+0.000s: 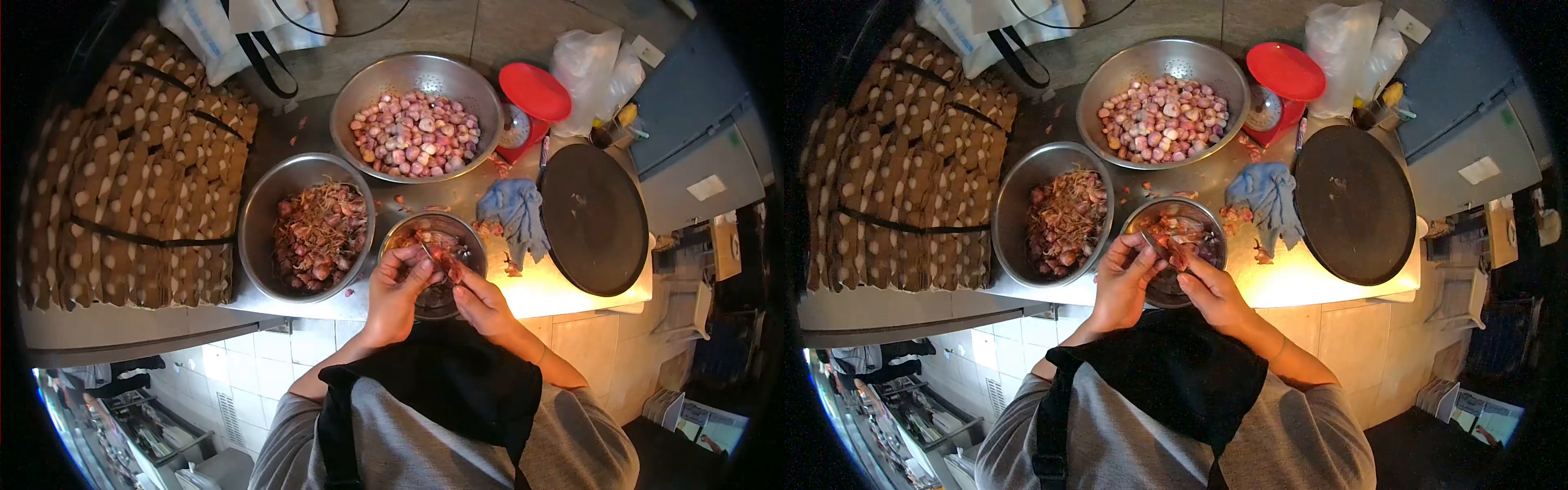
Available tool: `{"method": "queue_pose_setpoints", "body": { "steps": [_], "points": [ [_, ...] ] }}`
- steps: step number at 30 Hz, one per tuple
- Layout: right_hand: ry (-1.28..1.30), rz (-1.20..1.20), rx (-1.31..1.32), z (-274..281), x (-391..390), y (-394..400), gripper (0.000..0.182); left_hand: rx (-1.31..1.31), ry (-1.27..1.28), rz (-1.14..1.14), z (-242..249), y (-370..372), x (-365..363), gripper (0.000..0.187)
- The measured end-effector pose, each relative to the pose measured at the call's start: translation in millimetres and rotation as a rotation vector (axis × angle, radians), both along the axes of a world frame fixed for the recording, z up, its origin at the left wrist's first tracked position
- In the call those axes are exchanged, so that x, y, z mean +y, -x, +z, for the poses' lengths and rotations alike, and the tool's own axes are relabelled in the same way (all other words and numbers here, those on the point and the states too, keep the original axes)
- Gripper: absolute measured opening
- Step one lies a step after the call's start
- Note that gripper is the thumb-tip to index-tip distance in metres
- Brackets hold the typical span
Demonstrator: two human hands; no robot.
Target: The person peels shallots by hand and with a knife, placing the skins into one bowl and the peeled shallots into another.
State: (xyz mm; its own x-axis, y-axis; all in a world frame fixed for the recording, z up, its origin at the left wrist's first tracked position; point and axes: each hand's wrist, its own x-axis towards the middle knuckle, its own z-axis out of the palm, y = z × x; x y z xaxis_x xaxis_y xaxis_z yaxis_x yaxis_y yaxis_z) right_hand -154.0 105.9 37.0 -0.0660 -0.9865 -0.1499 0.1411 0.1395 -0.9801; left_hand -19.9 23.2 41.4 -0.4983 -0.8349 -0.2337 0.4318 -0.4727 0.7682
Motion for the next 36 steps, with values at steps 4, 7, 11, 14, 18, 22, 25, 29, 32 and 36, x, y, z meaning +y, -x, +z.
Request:
{"method": "queue_pose_setpoints", "body": {
  "steps": [4, 7, 11, 14, 18, 22, 25, 29, 32, 36],
  "points": [
    [0.059, -0.016, -0.075, -4.8, -5.1, 2.0, 0.038, -0.102, 0.188, 0.004, -6.4, 1.8, 4.0, 0.021],
    [0.104, -0.041, -0.190, -8.3, -9.5, 2.2, 0.029, -0.139, 0.250, -0.020, -8.4, 3.1, 7.1, 0.024],
    [0.114, -0.035, -0.338, -5.0, -13.6, 2.6, 0.017, -0.154, 0.281, -0.068, -12.9, 2.5, 10.1, 0.028],
    [0.078, -0.047, -0.428, -9.0, -14.7, 5.5, 0.014, -0.192, 0.273, -0.113, -13.1, 4.2, 8.1, 0.030],
    [0.071, -0.095, -0.379, -10.6, -18.1, 4.4, 0.016, -0.174, 0.148, -0.154, -10.8, 7.9, 4.2, 0.030],
    [0.142, -0.082, -0.266, -12.2, -18.7, -1.5, 0.016, -0.262, 0.252, -0.178, -16.9, 4.7, 0.7, 0.031],
    [0.053, -0.026, -0.301, -4.8, -15.7, 2.6, 0.016, -0.310, 0.295, -0.183, -16.1, 2.8, -3.1, 0.033],
    [-0.011, -0.068, -0.319, -4.7, -17.6, 15.0, 0.015, -0.273, 0.337, -0.189, -15.5, 1.4, -4.8, 0.036],
    [-0.055, -0.084, -0.337, -4.8, -21.5, 27.2, 0.020, -0.157, 0.194, -0.243, 1.1, -1.9, -4.8, 0.038],
    [-0.053, -0.071, -0.325, 3.8, -21.7, 24.5, 0.036, -0.062, 0.029, -0.289, 2.5, -7.5, -10.7, 0.034]
  ]
}}
